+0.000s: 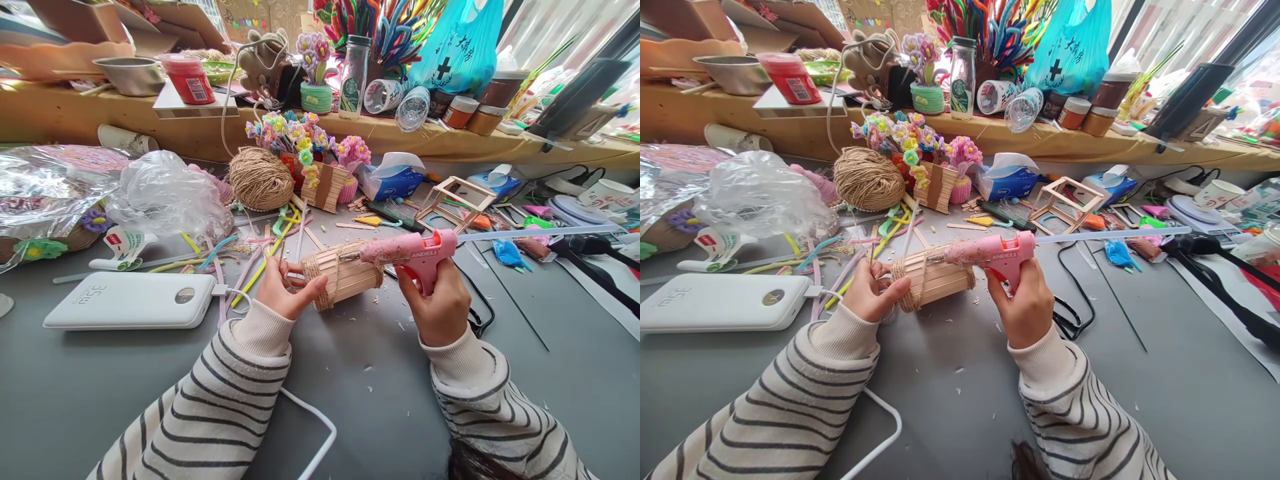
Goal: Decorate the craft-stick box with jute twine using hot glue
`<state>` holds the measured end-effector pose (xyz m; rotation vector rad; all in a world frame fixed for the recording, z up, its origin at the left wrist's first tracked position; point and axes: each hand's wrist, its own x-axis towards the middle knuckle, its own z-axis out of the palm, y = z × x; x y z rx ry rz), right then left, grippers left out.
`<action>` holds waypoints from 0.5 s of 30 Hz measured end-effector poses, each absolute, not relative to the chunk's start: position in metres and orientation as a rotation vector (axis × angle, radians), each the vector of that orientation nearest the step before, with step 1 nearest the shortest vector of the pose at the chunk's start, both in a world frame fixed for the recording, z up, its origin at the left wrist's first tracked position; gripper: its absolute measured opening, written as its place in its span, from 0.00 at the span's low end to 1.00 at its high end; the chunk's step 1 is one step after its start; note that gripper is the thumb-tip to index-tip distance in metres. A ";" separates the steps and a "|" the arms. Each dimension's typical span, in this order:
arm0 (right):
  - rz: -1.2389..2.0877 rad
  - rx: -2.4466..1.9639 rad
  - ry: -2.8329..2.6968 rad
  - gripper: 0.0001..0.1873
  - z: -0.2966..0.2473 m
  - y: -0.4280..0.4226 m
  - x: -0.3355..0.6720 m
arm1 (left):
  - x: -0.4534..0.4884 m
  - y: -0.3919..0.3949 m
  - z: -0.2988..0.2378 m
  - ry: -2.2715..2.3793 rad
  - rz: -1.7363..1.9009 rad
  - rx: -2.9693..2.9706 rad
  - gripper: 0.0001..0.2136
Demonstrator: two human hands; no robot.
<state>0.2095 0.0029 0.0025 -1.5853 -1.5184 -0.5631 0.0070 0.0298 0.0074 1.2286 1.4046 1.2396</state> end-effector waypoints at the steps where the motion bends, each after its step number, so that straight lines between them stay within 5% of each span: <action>1: -0.561 -1.591 -1.518 0.24 0.002 0.003 0.210 | 0.007 0.030 0.007 1.407 1.244 1.230 0.26; 15: -0.570 -1.551 -1.502 0.15 0.001 0.002 0.209 | 0.007 0.029 0.010 1.386 1.228 1.203 0.26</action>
